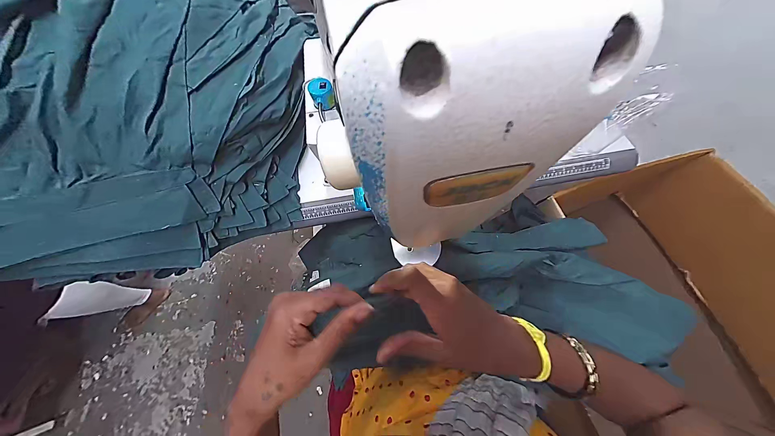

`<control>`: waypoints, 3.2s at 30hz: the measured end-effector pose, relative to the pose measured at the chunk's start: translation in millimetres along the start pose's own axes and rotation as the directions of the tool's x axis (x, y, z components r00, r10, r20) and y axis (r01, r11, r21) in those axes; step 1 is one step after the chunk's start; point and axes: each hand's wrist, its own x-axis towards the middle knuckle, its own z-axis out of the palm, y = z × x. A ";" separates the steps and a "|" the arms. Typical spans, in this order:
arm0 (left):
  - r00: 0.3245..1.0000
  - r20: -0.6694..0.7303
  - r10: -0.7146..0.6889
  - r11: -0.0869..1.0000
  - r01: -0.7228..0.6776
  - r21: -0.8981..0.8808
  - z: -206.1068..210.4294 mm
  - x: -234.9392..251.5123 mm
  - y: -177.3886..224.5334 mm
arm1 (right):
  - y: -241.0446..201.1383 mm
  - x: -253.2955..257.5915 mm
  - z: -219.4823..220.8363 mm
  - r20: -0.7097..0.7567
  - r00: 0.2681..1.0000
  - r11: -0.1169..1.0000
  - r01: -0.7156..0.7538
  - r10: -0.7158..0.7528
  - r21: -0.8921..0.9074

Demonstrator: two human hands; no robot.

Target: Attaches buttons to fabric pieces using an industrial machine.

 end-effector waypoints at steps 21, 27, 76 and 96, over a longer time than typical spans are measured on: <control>0.908 -0.289 -0.303 0.855 0.393 0.339 -9.4 18.1 -56.4 | 135.7 -104.7 -198.9 -0.358 0.750 0.738 -0.644 0.557 -0.202; 0.971 -0.199 -0.132 0.798 0.223 0.560 9.0 22.4 -62.1 | 150.1 -81.9 -174.2 -0.260 0.760 0.535 -0.618 0.596 -0.576; 0.892 -0.399 -0.214 0.921 0.321 0.222 -8.1 -17.2 -75.0 | 55.9 29.8 -42.4 -0.151 0.870 0.871 -0.484 0.470 -0.078; 0.986 -0.164 -0.037 0.887 0.108 0.450 43.9 22.3 -73.9 | 138.1 -17.7 -108.4 -0.373 0.886 0.650 -0.457 0.274 -0.608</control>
